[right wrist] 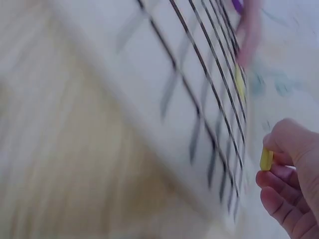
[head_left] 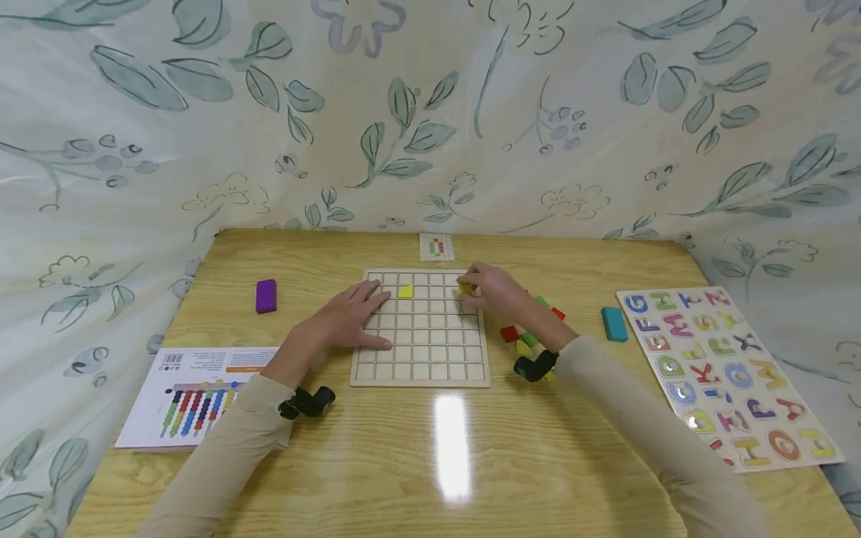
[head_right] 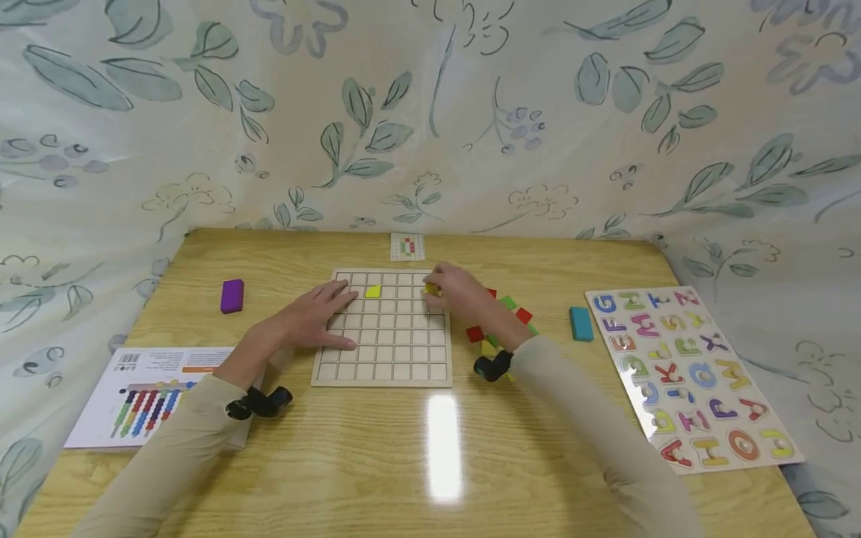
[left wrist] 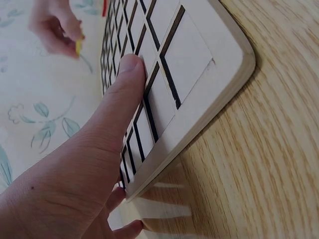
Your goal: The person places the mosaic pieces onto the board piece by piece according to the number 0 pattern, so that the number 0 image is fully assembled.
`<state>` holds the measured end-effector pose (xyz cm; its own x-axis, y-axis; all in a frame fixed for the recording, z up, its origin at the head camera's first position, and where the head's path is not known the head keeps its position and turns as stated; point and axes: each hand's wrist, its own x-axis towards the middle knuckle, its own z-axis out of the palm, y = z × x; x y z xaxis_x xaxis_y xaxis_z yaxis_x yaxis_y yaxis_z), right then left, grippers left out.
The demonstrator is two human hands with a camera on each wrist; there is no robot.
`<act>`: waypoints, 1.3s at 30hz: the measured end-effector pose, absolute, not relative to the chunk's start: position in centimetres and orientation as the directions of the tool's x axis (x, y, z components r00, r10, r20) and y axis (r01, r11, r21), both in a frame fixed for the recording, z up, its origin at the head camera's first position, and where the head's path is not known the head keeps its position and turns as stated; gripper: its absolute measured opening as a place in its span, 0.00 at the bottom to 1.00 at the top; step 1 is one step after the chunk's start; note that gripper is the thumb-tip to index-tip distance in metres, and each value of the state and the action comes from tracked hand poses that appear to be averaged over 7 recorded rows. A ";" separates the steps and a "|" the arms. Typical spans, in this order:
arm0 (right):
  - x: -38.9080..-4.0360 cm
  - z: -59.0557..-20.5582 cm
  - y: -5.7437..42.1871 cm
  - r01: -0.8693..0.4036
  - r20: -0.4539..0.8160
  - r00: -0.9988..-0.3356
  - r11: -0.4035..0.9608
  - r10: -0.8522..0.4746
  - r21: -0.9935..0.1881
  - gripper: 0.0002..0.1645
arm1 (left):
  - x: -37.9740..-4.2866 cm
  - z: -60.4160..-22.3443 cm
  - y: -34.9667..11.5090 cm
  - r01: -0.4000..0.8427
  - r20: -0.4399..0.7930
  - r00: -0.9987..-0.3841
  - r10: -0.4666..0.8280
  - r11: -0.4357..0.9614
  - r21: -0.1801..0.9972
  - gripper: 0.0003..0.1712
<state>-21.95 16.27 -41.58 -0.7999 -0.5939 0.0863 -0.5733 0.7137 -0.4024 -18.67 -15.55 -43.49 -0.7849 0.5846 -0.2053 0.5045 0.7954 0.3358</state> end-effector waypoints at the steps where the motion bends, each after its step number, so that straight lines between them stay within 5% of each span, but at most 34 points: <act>1: -21.9 -41.9 15.2 -0.586 0.085 -0.790 0.705 -0.608 -0.399 0.18 | -18.7 -43.5 -15.6 0.506 -0.203 -0.785 0.585 0.795 0.336 0.58; 14: -23.1 -43.7 10.7 -0.506 0.003 -0.842 0.789 -0.539 -0.348 0.14 | -18.7 -43.4 -15.4 0.510 -0.199 -0.784 0.588 0.793 0.333 0.58; 26: -22.4 -43.6 10.4 -0.648 0.070 -0.758 0.736 -0.649 -0.196 0.07 | -18.7 -43.5 -15.5 0.521 -0.185 -0.785 0.591 0.792 0.319 0.57; 39: -22.1 -43.8 10.0 -0.589 0.082 -0.803 0.763 -0.591 -0.266 0.07 | -18.6 -43.5 -15.6 0.512 -0.188 -0.785 0.590 0.789 0.339 0.58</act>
<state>-22.12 10.05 -43.83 -0.8026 -0.5908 0.0819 -0.5889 0.7631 -0.2664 -18.56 -15.56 -43.54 -0.7855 0.5898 -0.1876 0.5117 0.7894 0.3391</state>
